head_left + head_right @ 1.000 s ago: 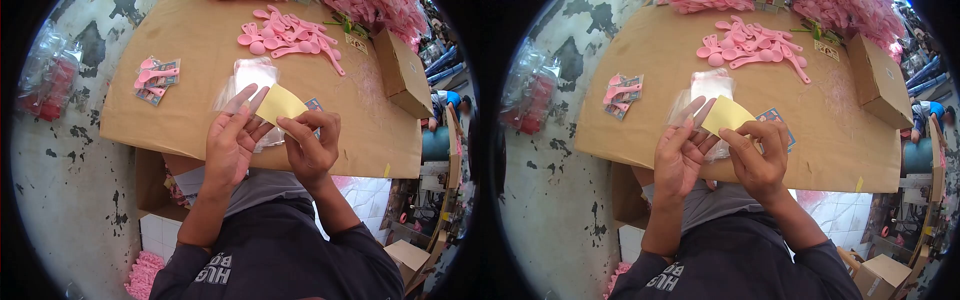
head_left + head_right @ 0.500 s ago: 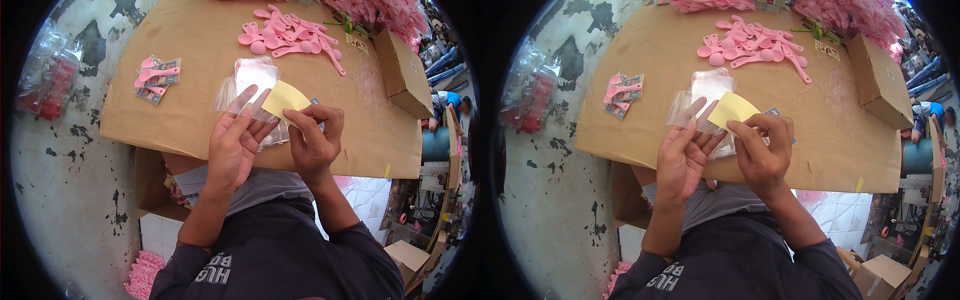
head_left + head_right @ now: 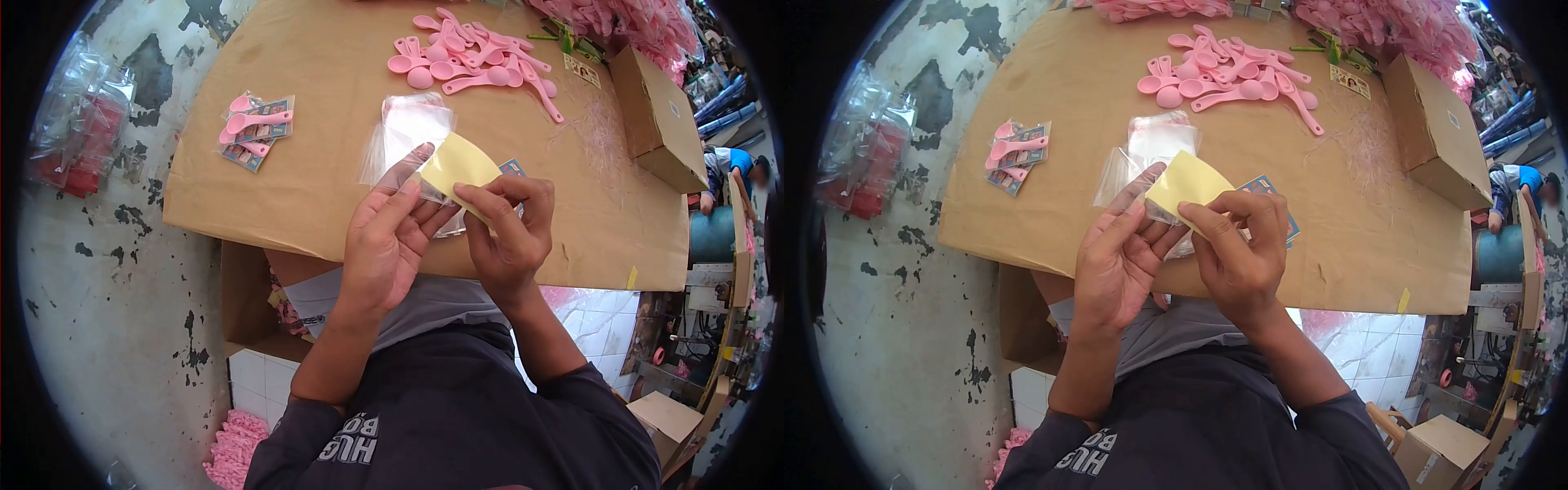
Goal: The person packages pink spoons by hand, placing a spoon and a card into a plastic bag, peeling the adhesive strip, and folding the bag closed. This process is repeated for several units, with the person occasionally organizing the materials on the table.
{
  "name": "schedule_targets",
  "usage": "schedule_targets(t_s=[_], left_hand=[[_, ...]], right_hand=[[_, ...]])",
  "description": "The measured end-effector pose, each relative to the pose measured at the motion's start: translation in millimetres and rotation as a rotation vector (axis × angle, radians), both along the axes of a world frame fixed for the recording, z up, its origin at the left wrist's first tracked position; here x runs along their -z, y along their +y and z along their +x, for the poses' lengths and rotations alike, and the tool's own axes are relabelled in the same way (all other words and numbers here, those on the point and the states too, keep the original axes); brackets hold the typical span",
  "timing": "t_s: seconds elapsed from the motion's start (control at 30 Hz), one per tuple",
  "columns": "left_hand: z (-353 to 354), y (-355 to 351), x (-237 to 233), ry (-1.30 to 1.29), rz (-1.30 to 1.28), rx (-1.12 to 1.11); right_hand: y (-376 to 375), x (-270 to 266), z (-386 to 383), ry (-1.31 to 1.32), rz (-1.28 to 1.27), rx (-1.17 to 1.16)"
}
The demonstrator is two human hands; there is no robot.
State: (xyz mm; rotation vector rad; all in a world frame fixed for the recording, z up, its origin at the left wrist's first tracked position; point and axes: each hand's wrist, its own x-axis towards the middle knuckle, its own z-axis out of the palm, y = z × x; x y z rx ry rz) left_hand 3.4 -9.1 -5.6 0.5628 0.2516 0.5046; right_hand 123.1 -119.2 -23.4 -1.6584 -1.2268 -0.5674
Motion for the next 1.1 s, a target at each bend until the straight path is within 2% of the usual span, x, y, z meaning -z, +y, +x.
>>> schedule_targets(t_s=[0.17,0.47,0.7,0.8,0.87,1.1], left_hand=[[1.4,-0.4,-0.8,0.012,0.017,-0.025],[3.3,-4.2,0.3,0.054,0.067,-0.054],[0.4,-10.7,8.4,0.058,0.077,-0.006],[-0.1,-11.8,4.8,0.083,0.054,-0.060],[-0.7,-11.0,0.3,0.079,0.036,-0.082],[-0.4,-25.1,-0.8,0.070,0.064,-0.037]], right_hand=[[-3.1,-3.5,-4.0,0.040,-0.025,-0.101],[-6.0,-4.0,-4.4,0.087,-0.061,-0.151],[-2.9,-4.1,-1.7,0.033,-0.045,-0.156],[-7.0,-7.6,0.3,0.028,-0.069,-0.139],[-8.4,-7.7,3.7,0.001,-0.022,-0.086],[-14.7,-13.0,0.7,-0.028,0.034,-0.115]])
